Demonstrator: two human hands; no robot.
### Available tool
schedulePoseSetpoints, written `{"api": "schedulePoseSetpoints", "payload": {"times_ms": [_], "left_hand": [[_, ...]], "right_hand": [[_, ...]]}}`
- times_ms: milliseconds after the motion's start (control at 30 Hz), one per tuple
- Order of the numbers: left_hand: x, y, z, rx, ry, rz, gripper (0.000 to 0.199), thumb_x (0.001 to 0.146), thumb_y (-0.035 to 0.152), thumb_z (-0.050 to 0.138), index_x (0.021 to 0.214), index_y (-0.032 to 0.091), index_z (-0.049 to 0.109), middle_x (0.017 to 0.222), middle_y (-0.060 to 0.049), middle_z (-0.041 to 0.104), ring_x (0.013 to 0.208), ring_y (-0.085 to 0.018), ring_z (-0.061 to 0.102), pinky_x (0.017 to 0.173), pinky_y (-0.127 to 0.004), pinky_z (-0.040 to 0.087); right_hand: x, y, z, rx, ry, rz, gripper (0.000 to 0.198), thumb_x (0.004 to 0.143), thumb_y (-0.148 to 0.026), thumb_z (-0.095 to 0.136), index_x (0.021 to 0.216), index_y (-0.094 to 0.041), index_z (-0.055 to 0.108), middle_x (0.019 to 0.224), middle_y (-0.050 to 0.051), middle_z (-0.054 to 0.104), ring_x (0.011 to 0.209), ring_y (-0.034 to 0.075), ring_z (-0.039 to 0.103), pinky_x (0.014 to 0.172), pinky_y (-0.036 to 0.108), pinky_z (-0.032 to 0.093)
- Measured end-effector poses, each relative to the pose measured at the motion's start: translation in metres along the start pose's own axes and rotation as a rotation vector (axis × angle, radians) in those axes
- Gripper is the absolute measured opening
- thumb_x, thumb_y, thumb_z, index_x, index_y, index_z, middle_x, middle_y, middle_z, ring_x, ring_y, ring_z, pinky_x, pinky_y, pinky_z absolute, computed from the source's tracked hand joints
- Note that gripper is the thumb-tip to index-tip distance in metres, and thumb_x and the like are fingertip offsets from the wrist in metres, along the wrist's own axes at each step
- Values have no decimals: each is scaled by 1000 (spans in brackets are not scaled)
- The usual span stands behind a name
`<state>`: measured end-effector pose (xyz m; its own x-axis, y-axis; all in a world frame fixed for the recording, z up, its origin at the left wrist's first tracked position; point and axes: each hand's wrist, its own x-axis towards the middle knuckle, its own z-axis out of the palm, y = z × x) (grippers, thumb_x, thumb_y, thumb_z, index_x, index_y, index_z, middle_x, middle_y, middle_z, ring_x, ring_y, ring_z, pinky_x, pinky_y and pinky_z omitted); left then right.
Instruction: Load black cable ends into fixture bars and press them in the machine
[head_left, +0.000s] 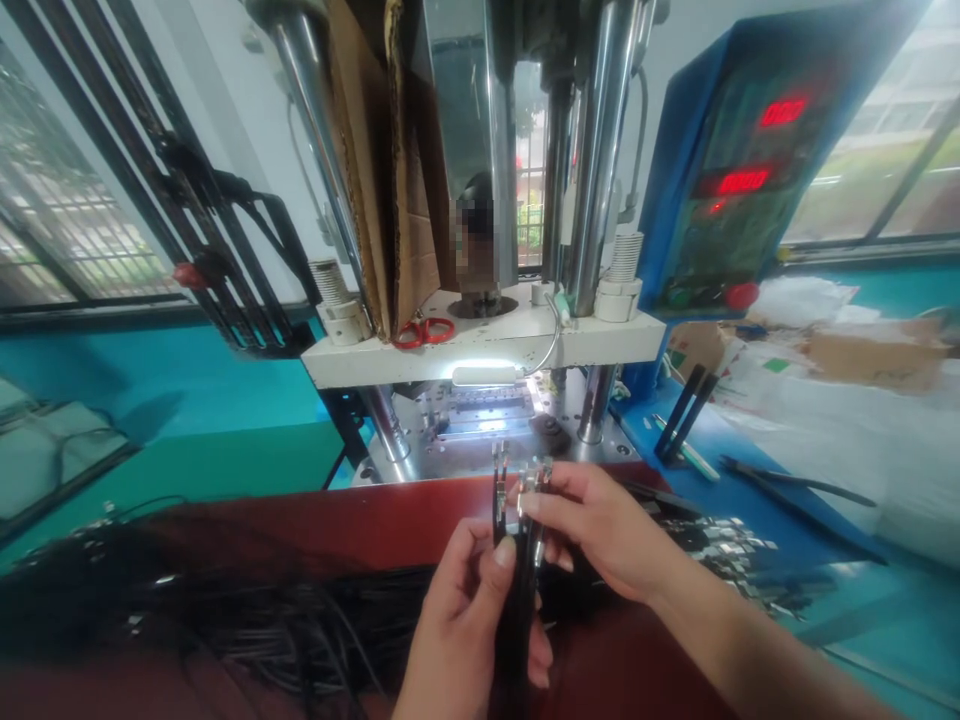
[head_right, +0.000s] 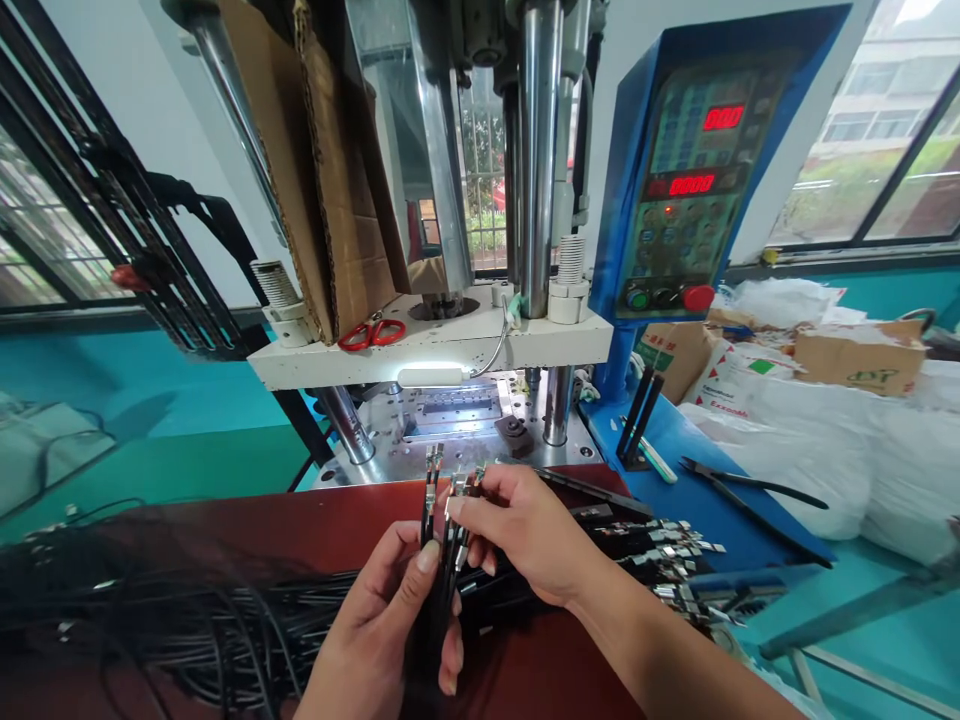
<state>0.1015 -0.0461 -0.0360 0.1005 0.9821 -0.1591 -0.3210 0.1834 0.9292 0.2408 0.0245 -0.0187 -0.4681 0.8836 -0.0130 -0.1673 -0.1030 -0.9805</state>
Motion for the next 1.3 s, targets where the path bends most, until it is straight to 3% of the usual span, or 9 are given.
{"api": "schedulePoseSetpoints", "payload": {"times_ms": [133,467,733,967,1133,1300], "left_hand": [[0,2,-2,43,-30,7,24,91,45,48,94,21,47,49,3,58,37,-11,50,40,-20,40],[-3,6,3,25,16,23,25,91,44,49,92,20,46,53,2,60,44,-12,55,47,-21,44],[-1,12,8,34,39,53,20,91,39,49,92,18,48,79,-3,65,51,-10,57,48,-22,47],[-1,13,7,12,-3,50,24,90,36,52,103,16,52,79,-3,61,54,-11,58,51,-24,49],[-1,15,7,13,-12,46,22,88,36,55,98,16,55,82,-3,60,56,-11,58,54,-25,50],[2,14,9,19,-18,24,23,86,38,57,93,17,55,81,-2,60,53,-10,55,50,-24,47]], "right_hand": [[-1,1,-2,-49,7,61,24,82,-35,67,74,-12,60,55,-2,55,45,7,49,39,17,36],[-2,-3,-1,-23,59,-33,20,80,-32,68,75,-14,61,61,-2,55,45,6,46,39,16,33],[0,-1,-5,72,-96,51,19,81,-28,69,89,-14,60,76,2,61,46,4,45,40,16,33],[-1,-5,-5,86,-234,77,29,72,-25,77,94,-13,61,80,4,64,56,6,46,44,17,30],[1,-1,-5,79,-111,55,26,80,-36,69,88,-14,58,74,2,64,47,5,43,40,16,31],[0,-1,-4,49,-92,81,26,75,-35,73,83,-15,58,67,-2,60,42,3,43,38,15,31]]}}
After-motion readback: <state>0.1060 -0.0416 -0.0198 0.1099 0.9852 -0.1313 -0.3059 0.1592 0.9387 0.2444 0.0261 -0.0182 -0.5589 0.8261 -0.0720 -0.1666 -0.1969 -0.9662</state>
